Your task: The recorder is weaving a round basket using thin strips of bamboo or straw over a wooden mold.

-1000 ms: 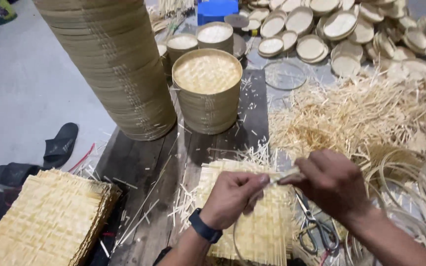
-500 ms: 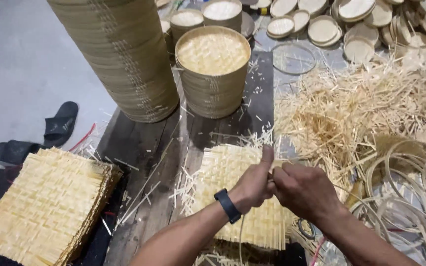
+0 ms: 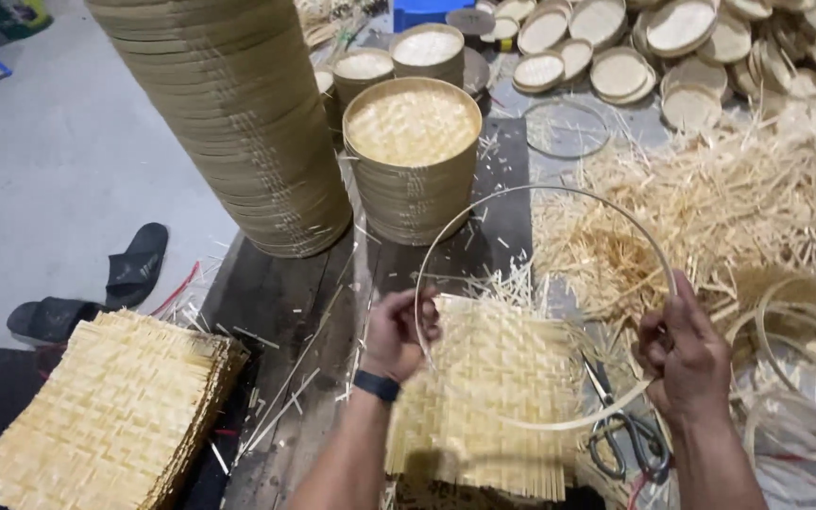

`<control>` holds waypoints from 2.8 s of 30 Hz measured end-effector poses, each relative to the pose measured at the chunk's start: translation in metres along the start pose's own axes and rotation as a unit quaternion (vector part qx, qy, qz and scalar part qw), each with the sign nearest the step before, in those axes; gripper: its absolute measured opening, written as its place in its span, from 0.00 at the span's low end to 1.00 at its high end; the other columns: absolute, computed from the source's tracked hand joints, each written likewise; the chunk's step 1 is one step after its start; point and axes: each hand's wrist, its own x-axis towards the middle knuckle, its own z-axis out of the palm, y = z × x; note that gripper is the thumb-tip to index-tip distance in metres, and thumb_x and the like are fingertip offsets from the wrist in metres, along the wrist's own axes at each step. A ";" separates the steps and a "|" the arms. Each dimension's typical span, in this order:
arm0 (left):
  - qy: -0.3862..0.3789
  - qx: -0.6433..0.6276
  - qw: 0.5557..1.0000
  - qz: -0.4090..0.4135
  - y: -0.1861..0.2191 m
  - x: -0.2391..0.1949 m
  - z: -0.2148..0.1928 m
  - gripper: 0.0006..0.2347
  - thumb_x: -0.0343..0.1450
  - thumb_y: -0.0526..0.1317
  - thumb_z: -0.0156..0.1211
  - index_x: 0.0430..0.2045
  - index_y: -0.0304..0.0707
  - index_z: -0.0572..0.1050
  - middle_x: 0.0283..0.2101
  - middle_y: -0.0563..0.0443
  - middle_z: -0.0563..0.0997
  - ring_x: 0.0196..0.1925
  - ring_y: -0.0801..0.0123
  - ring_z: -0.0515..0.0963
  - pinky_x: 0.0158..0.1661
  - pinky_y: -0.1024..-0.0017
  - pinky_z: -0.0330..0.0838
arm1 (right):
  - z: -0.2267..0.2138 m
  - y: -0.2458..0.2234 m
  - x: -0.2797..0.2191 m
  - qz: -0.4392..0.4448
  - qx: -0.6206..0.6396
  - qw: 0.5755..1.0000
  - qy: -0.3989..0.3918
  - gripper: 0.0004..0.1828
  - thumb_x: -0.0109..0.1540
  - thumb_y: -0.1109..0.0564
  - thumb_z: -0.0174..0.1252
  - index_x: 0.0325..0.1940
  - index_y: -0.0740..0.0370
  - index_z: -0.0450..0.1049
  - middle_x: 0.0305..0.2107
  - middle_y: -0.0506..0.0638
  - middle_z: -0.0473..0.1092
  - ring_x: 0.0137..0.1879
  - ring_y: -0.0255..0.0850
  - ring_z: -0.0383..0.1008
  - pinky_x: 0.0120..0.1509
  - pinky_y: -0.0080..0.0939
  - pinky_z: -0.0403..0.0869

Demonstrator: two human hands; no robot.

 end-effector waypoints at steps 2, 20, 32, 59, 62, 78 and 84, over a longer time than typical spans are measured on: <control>0.002 0.069 0.997 -0.025 0.016 0.006 0.006 0.13 0.76 0.45 0.51 0.31 0.33 0.76 0.18 0.57 0.68 0.19 0.75 0.65 0.19 0.77 0.55 | 0.004 -0.003 -0.003 0.002 -0.111 0.994 0.004 0.21 0.75 0.45 0.56 0.60 0.65 0.68 0.26 0.49 0.68 0.23 0.31 0.60 0.22 0.34 0.61; 0.260 0.239 0.928 0.120 -0.069 0.028 -0.155 0.15 0.70 0.48 0.62 0.47 0.42 0.81 0.20 0.61 0.73 0.20 0.78 0.68 0.19 0.79 0.63 | -0.002 0.097 -0.021 0.192 -0.351 0.916 0.032 0.27 0.59 0.59 0.64 0.63 0.57 0.74 0.38 0.54 0.78 0.37 0.40 0.79 0.38 0.42 0.79; 0.290 0.714 0.635 0.058 -0.069 0.017 -0.195 0.11 0.58 0.38 0.71 0.31 0.38 0.85 0.29 0.40 0.85 0.30 0.58 0.85 0.37 0.65 0.77 | -0.038 0.181 -0.060 0.123 -0.570 0.812 0.002 0.23 0.57 0.51 0.68 0.56 0.53 0.81 0.38 0.60 0.80 0.42 0.49 0.82 0.51 0.46 0.76; 0.239 0.499 0.829 -0.080 -0.060 0.067 -0.297 0.10 0.59 0.32 0.79 0.31 0.29 0.85 0.31 0.45 0.87 0.29 0.70 0.82 0.32 0.73 0.78 | -0.098 0.236 -0.046 0.189 -0.513 0.837 0.039 0.17 0.56 0.49 0.71 0.45 0.59 0.84 0.32 0.55 0.82 0.36 0.42 0.81 0.44 0.43 0.77; 0.238 0.533 0.806 -0.094 -0.048 0.067 -0.269 0.10 0.59 0.32 0.79 0.29 0.28 0.84 0.32 0.43 0.87 0.31 0.67 0.84 0.34 0.70 0.80 | -0.101 0.237 -0.041 0.182 -0.514 0.838 0.017 0.16 0.56 0.49 0.71 0.44 0.60 0.85 0.32 0.55 0.82 0.37 0.42 0.81 0.45 0.43 0.77; -0.020 0.807 0.590 -0.008 -0.101 0.188 -0.117 0.20 0.72 0.61 0.49 0.50 0.60 0.81 0.53 0.51 0.84 0.53 0.54 0.84 0.54 0.58 0.78 | 0.081 0.226 -0.160 -0.209 -0.697 0.588 -0.354 0.48 0.54 0.40 0.62 0.73 0.65 0.59 0.67 0.63 0.58 0.75 0.58 0.52 0.75 0.69 0.49; -0.112 0.851 0.511 0.043 -0.104 0.229 -0.156 0.20 0.73 0.61 0.49 0.49 0.57 0.82 0.60 0.46 0.76 0.60 0.49 0.74 0.59 0.55 0.66 | 0.037 0.261 -0.124 -0.166 -0.598 0.725 -0.300 0.37 0.56 0.39 0.63 0.63 0.61 0.70 0.57 0.61 0.69 0.63 0.57 0.67 0.64 0.65 0.60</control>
